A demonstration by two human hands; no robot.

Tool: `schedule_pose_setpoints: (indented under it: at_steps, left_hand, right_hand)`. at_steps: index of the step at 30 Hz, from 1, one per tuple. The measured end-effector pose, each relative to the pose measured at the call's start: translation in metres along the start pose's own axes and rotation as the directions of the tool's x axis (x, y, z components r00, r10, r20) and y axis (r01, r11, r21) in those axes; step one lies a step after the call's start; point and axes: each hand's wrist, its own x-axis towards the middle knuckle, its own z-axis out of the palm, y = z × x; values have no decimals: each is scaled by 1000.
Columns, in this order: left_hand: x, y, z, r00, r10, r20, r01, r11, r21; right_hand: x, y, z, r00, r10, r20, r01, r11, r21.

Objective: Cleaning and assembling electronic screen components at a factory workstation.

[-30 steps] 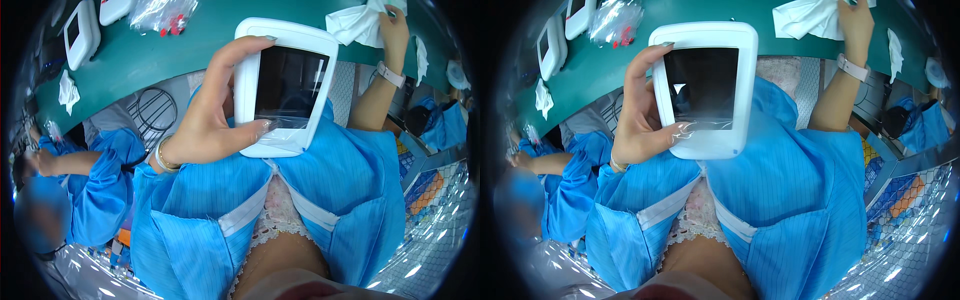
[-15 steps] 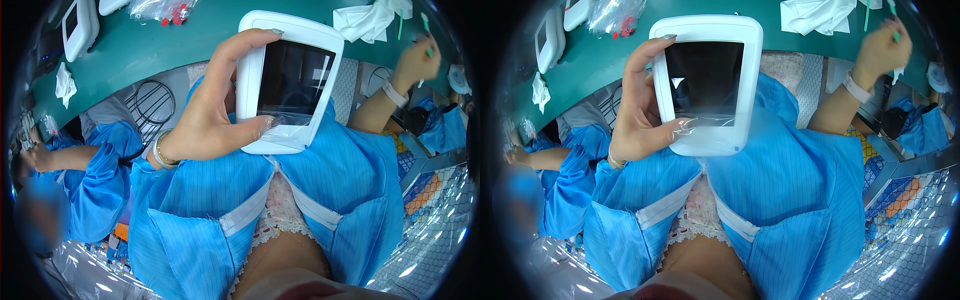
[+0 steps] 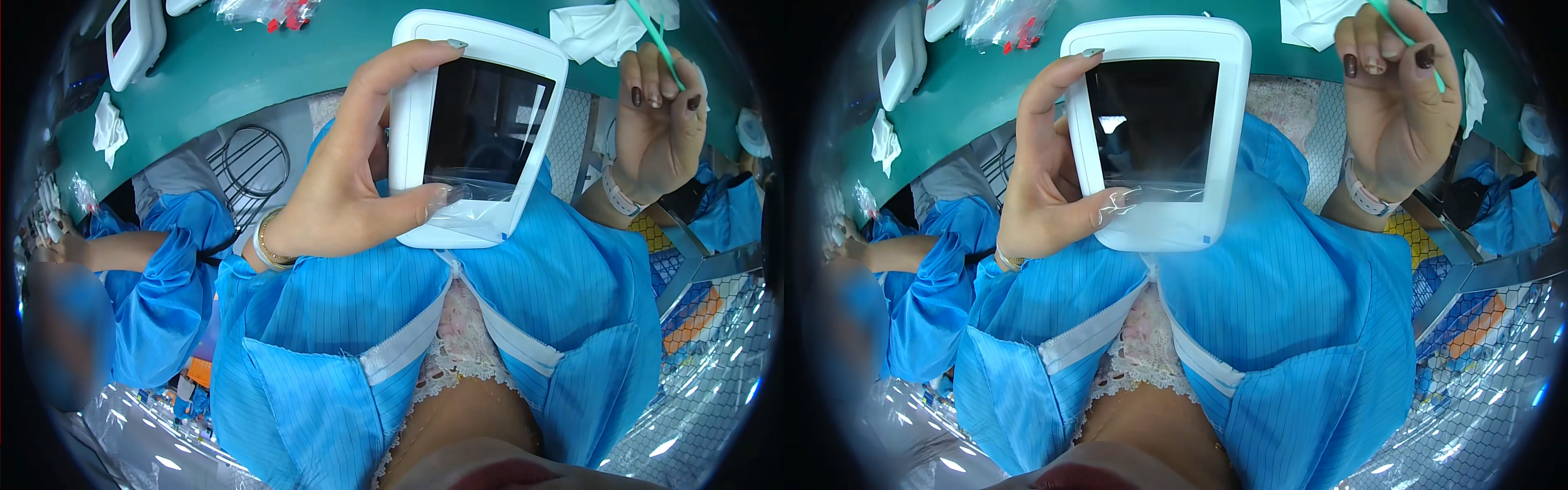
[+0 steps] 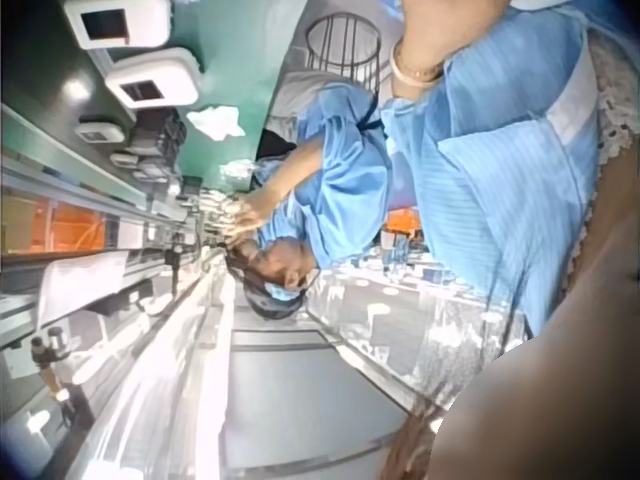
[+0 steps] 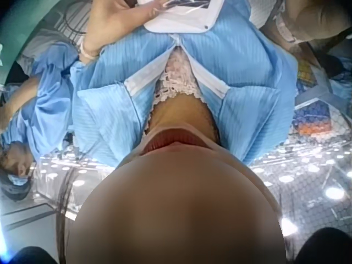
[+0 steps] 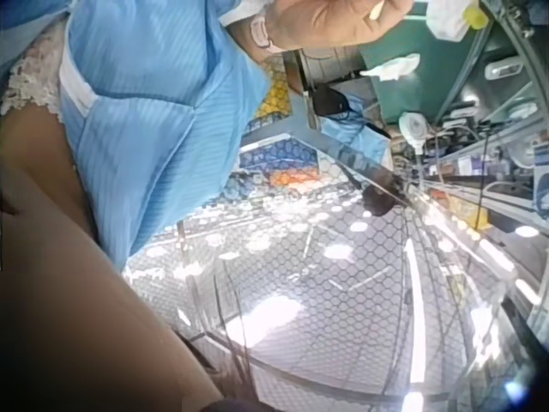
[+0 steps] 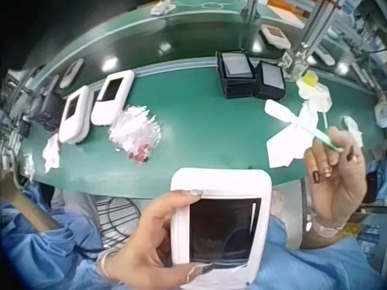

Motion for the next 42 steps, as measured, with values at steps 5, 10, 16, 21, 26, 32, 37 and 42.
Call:
schedule_pose_setpoints:
  at_steps: [5,10,16,21,26,32,37,42]
  left_hand:
    - [-1,1,0,998,-57,-1,57,996,-65]
    - [-3,4,2,988,-142,-58,132,980,-149]
    - [-2,3,1,993,-98,-63,92,992,-90]
    - [-4,6,4,989,-117,-87,110,991,-82]
    - [-4,6,3,987,-109,-119,99,991,-86]
    - [-1,6,0,991,-107,-86,100,992,-76]
    - [2,5,-2,994,-81,-77,77,995,-62]
    - [2,2,-2,1000,-1,7,1,1000,-11]
  right_hand:
    - [-1,6,4,1000,-9,10,8,996,86]
    - [-2,5,9,973,-227,47,230,972,-53]
    - [-8,13,21,975,-216,51,222,963,-156]
    - [-10,10,23,980,-182,79,196,953,-233]
    - [-6,4,15,967,-247,61,255,936,-244]
    - [-2,-1,12,963,-255,92,271,918,-290]
    - [-7,-2,-2,989,-148,29,150,959,-241]
    - [-2,8,-2,993,-44,107,59,988,-140]
